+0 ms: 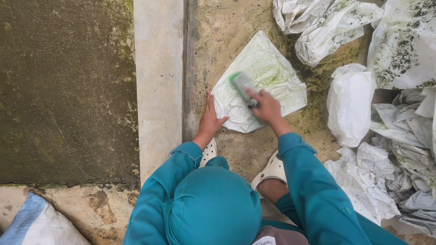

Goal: The person scrubs the surface of white woven bags with a green-handled brush, holding the bag steady with one hand. They repeatedly scrub different sections of the same bag and then move to another bag, continuing the scrubbing motion.

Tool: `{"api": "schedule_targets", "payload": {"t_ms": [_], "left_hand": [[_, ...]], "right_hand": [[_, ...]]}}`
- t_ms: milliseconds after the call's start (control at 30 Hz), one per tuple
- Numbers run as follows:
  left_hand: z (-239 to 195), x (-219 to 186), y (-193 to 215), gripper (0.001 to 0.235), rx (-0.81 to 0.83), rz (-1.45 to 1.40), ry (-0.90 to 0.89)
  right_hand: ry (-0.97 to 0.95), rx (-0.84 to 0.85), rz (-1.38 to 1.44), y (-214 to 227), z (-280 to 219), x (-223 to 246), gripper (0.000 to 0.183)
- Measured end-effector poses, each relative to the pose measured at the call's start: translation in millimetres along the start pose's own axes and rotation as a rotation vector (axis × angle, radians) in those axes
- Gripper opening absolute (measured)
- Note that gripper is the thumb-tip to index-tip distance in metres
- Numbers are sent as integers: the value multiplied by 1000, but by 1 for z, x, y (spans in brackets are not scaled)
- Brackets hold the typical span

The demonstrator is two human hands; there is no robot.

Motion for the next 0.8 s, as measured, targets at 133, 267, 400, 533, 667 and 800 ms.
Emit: {"api": "schedule_targets", "payload": {"t_ms": [133, 267, 400, 533, 667, 800], "left_hand": [[2, 5, -3, 98, 2, 29, 1], [2, -2, 4, 97, 29, 12, 16], [-2, -7, 9, 96, 71, 46, 40], [-2, -3, 7, 96, 94, 79, 34], [-4, -12, 9, 94, 65, 68, -15], [-3, -9, 3, 95, 42, 88, -17]], "right_hand": [[-377, -324, 190, 26, 19, -67, 63], [-198, -163, 162, 7, 13, -29, 67], [193, 84, 38, -25, -19, 21, 60], [-63, -35, 26, -11, -20, -40, 62], [-503, -206, 276, 11, -49, -45, 65], [-261, -78, 322, -46, -61, 10, 60]]}}
Point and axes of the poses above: each hand's wrist, its own z-axis towards the middle knuckle, its own y-axis out of the back of the hand, x = y × z, the point moved 8 cm from there along z, towards the middle knuckle, and after that the axes turned 5 degrees about y, right-handed, at the moved point
